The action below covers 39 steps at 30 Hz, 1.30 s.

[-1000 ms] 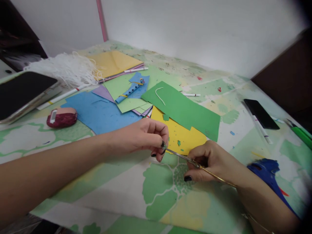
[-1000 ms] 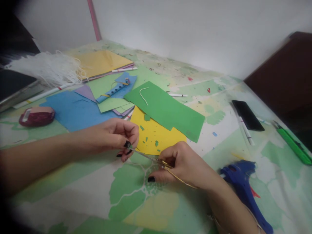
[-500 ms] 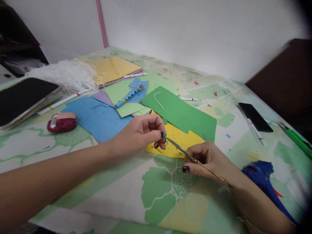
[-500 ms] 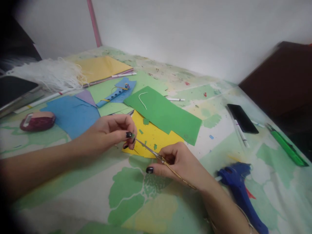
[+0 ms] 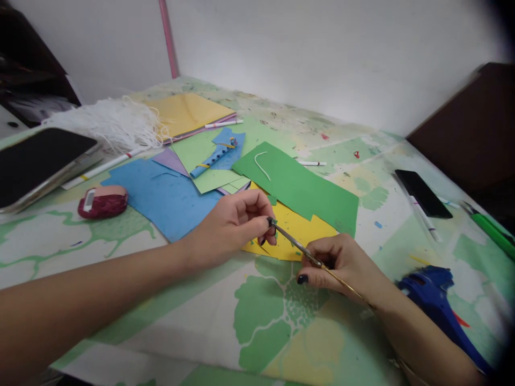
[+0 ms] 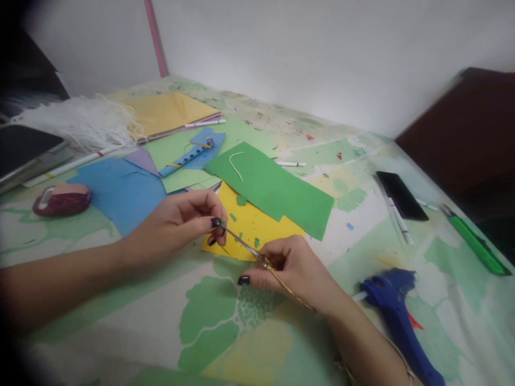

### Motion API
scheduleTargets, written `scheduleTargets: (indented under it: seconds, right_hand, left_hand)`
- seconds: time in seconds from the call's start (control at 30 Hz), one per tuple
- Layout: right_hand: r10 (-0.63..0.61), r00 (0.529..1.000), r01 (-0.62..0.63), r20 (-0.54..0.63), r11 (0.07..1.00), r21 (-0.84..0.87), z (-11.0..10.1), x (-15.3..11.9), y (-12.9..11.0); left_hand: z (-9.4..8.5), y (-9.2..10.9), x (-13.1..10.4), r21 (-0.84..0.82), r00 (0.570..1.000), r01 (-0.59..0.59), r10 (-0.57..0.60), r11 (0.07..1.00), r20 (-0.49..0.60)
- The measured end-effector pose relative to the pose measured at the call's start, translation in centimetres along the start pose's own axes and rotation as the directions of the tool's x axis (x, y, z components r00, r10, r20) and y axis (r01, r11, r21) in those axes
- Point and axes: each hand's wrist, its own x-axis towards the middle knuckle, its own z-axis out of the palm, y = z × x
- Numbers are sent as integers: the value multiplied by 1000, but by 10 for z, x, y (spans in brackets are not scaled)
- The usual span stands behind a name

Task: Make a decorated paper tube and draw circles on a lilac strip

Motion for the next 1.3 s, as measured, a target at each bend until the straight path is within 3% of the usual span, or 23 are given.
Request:
scheduleTargets:
  seconds: [0.33, 1.3]
  right_hand:
    - [10, 999, -10, -46, 1000, -15, 3, 0, -3]
    - [25, 997, -28, -71, 999, -33, 4, 1, -4]
  left_hand:
    - [3, 1, -1, 17, 997, -9, 10, 1000, -73]
    - [3, 0, 0, 19, 997, 25, -24, 1000, -79]
